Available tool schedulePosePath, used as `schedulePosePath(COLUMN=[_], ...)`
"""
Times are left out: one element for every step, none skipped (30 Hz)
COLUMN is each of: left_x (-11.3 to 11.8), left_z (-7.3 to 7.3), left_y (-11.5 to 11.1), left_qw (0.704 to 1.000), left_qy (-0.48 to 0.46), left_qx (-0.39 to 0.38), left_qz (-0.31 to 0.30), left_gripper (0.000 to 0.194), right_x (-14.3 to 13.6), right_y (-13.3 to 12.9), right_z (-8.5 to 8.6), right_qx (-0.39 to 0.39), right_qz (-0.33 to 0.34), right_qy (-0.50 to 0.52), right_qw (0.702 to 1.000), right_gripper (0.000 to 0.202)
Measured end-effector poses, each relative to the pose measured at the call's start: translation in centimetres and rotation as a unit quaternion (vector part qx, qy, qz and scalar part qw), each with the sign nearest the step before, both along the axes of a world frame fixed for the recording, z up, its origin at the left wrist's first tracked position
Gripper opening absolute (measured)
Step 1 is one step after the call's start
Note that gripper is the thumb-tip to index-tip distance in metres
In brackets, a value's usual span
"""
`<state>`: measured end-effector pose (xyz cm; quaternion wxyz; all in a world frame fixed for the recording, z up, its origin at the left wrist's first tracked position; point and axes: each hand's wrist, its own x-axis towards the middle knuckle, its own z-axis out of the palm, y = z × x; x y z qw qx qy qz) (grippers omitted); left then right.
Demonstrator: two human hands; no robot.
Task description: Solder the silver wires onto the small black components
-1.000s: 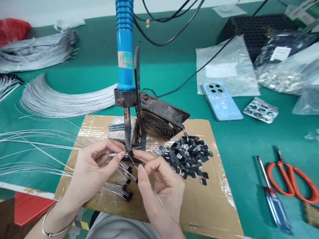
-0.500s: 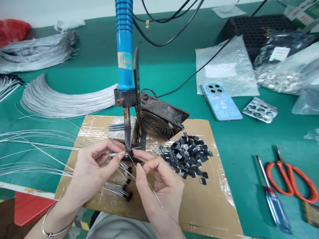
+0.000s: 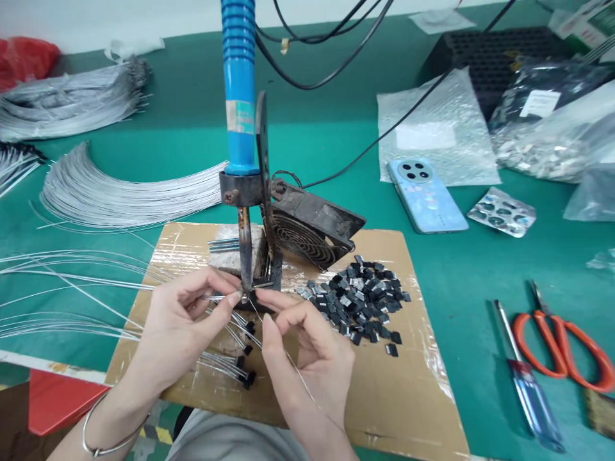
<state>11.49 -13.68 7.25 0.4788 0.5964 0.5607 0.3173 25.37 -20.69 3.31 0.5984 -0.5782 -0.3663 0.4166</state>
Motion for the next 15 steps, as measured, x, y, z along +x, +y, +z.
schedulePosePath(left_x=[0.0, 0.0, 0.0, 0.0, 0.0, 0.0, 0.0, -0.01, -0.02, -0.03, -0.05, -0.07, -0.09, -0.11, -0.12], left_z=[0.02, 0.04, 0.07, 0.09, 0.11, 0.13, 0.14, 0.13, 0.13, 0.11, 0.1, 0.08, 0.05, 0.03, 0.02], left_y=[-0.04, -0.08, -0.11, -0.14, -0.15, -0.16, -0.16, -0.16, -0.15, -0.15, -0.16, -0.18, -0.2, -0.22, -0.24], left_qw=[1.0, 1.0, 1.0, 1.0, 1.0, 1.0, 1.0, 1.0, 1.0, 1.0, 1.0, 1.0, 1.0, 1.0, 1.0], left_qy=[-0.002, -0.005, -0.009, -0.011, -0.011, -0.009, -0.006, -0.002, 0.0, 0.002, 0.003, 0.004, 0.005, 0.005, 0.005], left_qx=[0.002, 0.005, 0.008, 0.011, 0.013, 0.013, 0.014, 0.012, 0.012, 0.013, 0.014, 0.015, 0.017, 0.018, 0.019], left_qz=[-0.001, -0.001, -0.003, -0.004, -0.005, -0.005, -0.005, -0.005, -0.006, -0.005, -0.005, -0.005, -0.005, -0.005, -0.004], left_gripper=[0.011, 0.011, 0.011, 0.011, 0.012, 0.012, 0.012, 0.012, 0.012, 0.012, 0.012, 0.013, 0.013, 0.013, 0.012], right_x=[0.02, 0.02, 0.01, -0.01, -0.03, -0.06, -0.09, -0.12, -0.15, -0.17, -0.19, -0.2, -0.22, -0.22, -0.23], right_y=[-0.03, -0.05, -0.07, -0.07, -0.06, -0.05, -0.03, -0.01, 0.0, 0.01, -0.01, -0.04, -0.07, -0.11, -0.15], right_z=[-0.06, -0.1, -0.1, -0.08, -0.05, 0.0, 0.05, 0.09, 0.14, 0.18, 0.22, 0.26, 0.3, 0.33, 0.35], right_qx=[0.0, -0.002, -0.004, -0.007, -0.01, -0.011, -0.011, -0.011, -0.011, -0.01, -0.007, -0.006, -0.006, -0.008, -0.009], right_qz=[0.0, -0.002, -0.003, -0.005, -0.006, -0.007, -0.008, -0.009, -0.01, -0.01, -0.01, -0.011, -0.014, -0.017, -0.018], right_qy=[-0.002, -0.003, -0.004, -0.003, -0.002, -0.001, -0.001, -0.001, 0.0, 0.001, 0.002, 0.004, 0.007, 0.009, 0.011], right_qw=[1.0, 1.0, 1.0, 1.0, 1.0, 1.0, 1.0, 1.0, 1.0, 1.0, 1.0, 1.0, 1.0, 1.0, 1.0], right_gripper=[0.021, 0.021, 0.021, 0.021, 0.021, 0.021, 0.021, 0.021, 0.02, 0.02, 0.02, 0.02, 0.02, 0.02, 0.02])
